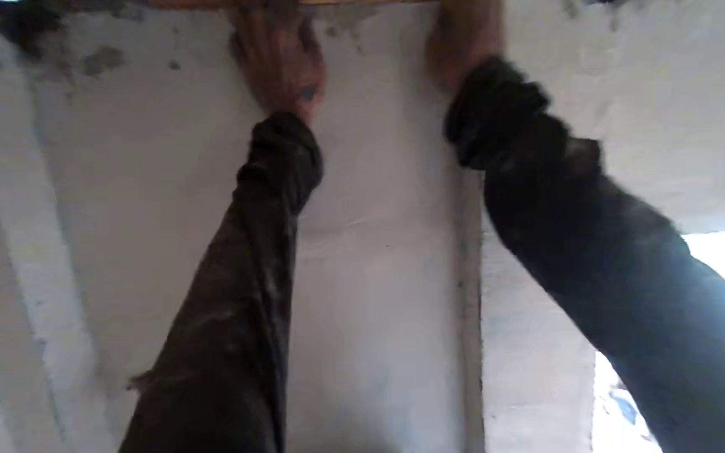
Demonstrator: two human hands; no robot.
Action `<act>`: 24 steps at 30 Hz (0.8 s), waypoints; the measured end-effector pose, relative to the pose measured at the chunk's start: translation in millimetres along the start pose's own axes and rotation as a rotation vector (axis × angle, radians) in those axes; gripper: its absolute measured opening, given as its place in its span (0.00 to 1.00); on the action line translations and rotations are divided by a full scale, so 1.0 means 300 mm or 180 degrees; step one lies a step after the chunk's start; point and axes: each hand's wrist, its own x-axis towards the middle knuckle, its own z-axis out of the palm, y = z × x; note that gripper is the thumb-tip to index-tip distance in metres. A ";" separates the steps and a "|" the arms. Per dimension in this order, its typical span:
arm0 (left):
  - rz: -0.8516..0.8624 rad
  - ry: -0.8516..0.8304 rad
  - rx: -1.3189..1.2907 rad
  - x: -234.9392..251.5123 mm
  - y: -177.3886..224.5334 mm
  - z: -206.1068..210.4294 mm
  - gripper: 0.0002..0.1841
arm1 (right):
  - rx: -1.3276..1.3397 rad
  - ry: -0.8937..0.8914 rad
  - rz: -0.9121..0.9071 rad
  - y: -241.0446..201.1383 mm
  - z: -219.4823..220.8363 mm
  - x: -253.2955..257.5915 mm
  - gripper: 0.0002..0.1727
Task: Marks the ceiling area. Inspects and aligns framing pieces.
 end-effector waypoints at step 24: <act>0.0425 0.0357 -0.0004 0.006 0.016 0.001 0.20 | -0.0427 0.0723 -0.0913 0.053 0.191 -0.090 0.34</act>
